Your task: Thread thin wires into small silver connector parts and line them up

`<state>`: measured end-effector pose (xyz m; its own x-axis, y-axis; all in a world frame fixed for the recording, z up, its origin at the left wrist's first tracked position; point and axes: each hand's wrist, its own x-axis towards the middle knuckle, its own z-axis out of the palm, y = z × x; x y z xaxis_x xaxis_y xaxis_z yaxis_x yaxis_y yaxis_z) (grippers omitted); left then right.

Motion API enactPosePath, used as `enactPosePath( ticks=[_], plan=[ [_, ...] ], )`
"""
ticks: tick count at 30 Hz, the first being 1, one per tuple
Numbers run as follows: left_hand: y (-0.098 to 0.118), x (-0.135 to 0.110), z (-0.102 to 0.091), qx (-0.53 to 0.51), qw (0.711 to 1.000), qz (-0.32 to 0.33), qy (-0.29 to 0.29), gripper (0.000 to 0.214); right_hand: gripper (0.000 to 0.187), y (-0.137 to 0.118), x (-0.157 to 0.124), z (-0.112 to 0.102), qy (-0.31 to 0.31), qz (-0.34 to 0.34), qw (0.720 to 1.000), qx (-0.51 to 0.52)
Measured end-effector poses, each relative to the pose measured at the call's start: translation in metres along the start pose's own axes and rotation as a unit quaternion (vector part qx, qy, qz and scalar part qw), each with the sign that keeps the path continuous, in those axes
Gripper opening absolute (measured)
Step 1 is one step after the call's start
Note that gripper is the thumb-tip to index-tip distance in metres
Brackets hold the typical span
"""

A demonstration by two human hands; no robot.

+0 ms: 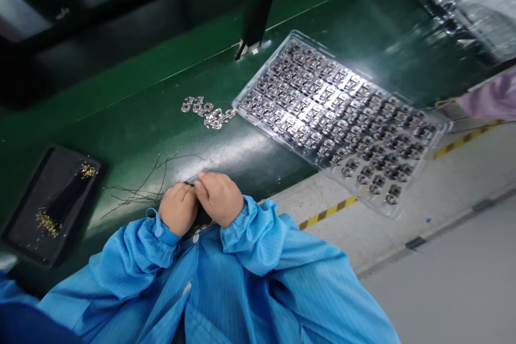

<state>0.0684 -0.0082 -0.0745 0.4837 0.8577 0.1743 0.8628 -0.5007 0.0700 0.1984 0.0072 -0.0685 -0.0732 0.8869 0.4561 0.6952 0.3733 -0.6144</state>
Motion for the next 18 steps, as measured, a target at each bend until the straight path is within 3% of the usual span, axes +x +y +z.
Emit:
enactPosePath(
  ticks=[3,6,9,11,13,15,18],
  plan=[
    [-0.002,-0.001,0.002,0.0,1.0,0.016,0.023,0.017,0.019,-0.007,0.006,0.005,-0.02,-0.062,0.997,-0.046],
    [-0.003,0.0,0.003,0.002,1.0,0.017,0.024,0.017,0.021,-0.005,0.009,0.01,-0.028,-0.051,0.998,-0.01],
    [-0.004,0.002,0.001,0.001,1.0,0.017,0.007,0.015,0.024,0.003,0.013,0.008,-0.03,0.105,0.991,0.077],
    [-0.004,0.003,-0.001,0.0,1.0,0.014,0.001,0.014,0.028,0.011,0.016,0.003,0.006,0.256,0.956,0.147],
    [-0.004,0.003,-0.002,-0.012,1.0,0.009,-0.005,0.015,0.035,0.019,0.018,-0.003,0.062,0.371,0.903,0.206],
    [-0.003,0.002,-0.004,-0.034,0.999,0.011,-0.019,0.019,0.04,0.026,0.018,-0.007,0.097,0.428,0.865,0.244],
    [-0.003,0.008,-0.013,-0.077,0.996,0.015,-0.034,0.023,0.042,0.032,0.015,-0.009,0.105,0.458,0.839,0.275]
  ],
)
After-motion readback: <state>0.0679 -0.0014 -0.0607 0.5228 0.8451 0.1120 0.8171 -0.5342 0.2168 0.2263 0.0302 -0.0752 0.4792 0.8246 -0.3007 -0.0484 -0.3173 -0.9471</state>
